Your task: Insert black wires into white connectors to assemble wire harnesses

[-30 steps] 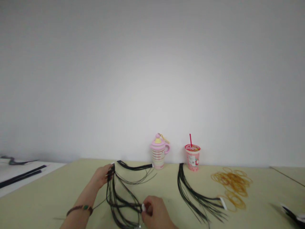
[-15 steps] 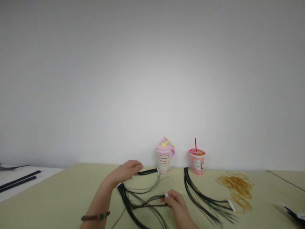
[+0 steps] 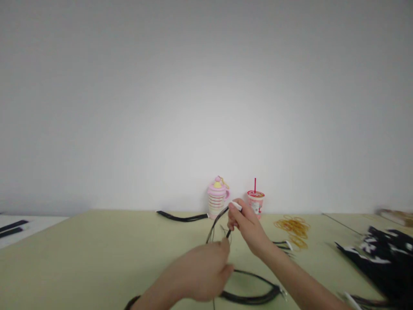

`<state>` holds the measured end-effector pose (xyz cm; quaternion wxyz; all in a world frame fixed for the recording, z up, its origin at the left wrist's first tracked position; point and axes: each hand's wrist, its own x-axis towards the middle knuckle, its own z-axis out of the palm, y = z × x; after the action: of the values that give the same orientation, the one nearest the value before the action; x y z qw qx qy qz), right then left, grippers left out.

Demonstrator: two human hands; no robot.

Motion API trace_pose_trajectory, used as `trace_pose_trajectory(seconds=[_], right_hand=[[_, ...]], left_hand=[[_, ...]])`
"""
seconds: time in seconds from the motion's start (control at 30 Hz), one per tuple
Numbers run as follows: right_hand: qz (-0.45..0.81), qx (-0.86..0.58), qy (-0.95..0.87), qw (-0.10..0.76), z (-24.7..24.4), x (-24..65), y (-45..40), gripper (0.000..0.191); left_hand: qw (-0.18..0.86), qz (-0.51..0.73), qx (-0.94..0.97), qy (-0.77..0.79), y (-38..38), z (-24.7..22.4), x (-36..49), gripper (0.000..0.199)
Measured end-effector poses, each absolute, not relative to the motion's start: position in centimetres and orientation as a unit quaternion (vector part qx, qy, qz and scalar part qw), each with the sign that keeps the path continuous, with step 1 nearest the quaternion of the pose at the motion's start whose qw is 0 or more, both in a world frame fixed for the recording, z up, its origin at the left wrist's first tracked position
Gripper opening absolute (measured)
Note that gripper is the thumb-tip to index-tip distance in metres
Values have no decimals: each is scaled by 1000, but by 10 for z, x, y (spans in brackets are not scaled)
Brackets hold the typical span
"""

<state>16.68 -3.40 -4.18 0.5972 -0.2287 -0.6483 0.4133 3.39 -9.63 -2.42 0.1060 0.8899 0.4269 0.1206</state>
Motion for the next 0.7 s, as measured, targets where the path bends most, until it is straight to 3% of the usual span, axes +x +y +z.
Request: trace_pose_trajectory(seconds=[0.13,0.3,0.5,0.7], right_hand=[[411,-181,-665,597,-11,164,-53,23],[397,-148,-665,616,7,167,-64,27],[301,-146,-669,663,-1,181,-62,31],[161,-244,-761,579,-31,180,-50,28]], left_hand=[[150,300,810,481,-65,-20,12,32],[228,319,780,487,-24,-31,-14,30],[458,415,658,430,20,-33,-43,43],[439,590,554,390,72,-23,-49,46]])
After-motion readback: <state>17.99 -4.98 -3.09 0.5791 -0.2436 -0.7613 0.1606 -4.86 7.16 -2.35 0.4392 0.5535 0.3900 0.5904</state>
